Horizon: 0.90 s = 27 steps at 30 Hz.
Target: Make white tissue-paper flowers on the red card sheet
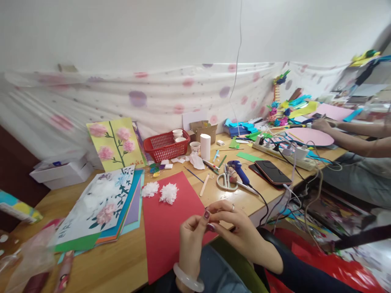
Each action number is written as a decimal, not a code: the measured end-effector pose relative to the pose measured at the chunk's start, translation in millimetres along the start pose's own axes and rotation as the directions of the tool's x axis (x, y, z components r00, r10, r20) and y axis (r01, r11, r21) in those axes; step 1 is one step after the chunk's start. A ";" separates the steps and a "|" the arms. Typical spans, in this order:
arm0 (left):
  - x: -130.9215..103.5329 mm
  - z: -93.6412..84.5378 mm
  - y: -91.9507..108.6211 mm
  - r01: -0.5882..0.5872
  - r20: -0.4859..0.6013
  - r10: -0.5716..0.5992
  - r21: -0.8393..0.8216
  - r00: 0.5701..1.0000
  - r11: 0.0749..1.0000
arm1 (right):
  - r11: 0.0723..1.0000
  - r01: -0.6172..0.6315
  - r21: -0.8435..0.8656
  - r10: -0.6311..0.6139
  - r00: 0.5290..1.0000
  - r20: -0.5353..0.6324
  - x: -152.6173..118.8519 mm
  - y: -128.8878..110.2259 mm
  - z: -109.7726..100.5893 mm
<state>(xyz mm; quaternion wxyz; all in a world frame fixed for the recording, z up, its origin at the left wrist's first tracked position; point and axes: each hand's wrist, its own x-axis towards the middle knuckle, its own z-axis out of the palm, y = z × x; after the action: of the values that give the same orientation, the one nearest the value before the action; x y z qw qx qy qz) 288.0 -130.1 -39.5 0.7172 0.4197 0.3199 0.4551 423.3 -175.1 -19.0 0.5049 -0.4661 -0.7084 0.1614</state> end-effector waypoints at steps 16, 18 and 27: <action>-12.6 -135.3 67.4 -0.311 0.102 0.531 0.894 0.841 0.322 | 0.987 -0.150 0.049 0.147 0.987 0.058 33.3 26.8 -10.2; -16.2 -145.6 62.5 -0.324 0.238 0.476 0.940 0.847 0.107 | 0.988 -0.155 0.023 0.153 0.986 0.066 40.7 31.3 -10.4; -14.4 -159.4 26.4 -0.354 0.416 0.224 0.895 0.881 -0.271 | 0.964 -0.265 -0.028 0.266 0.963 0.031 58.7 42.6 -28.0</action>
<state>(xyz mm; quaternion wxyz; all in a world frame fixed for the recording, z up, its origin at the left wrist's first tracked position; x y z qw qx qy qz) 138.3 -87.6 -85.5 0.0171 0.8942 0.4074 0.1850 465.5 -111.6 -3.4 0.4608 -0.5598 -0.6500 0.2276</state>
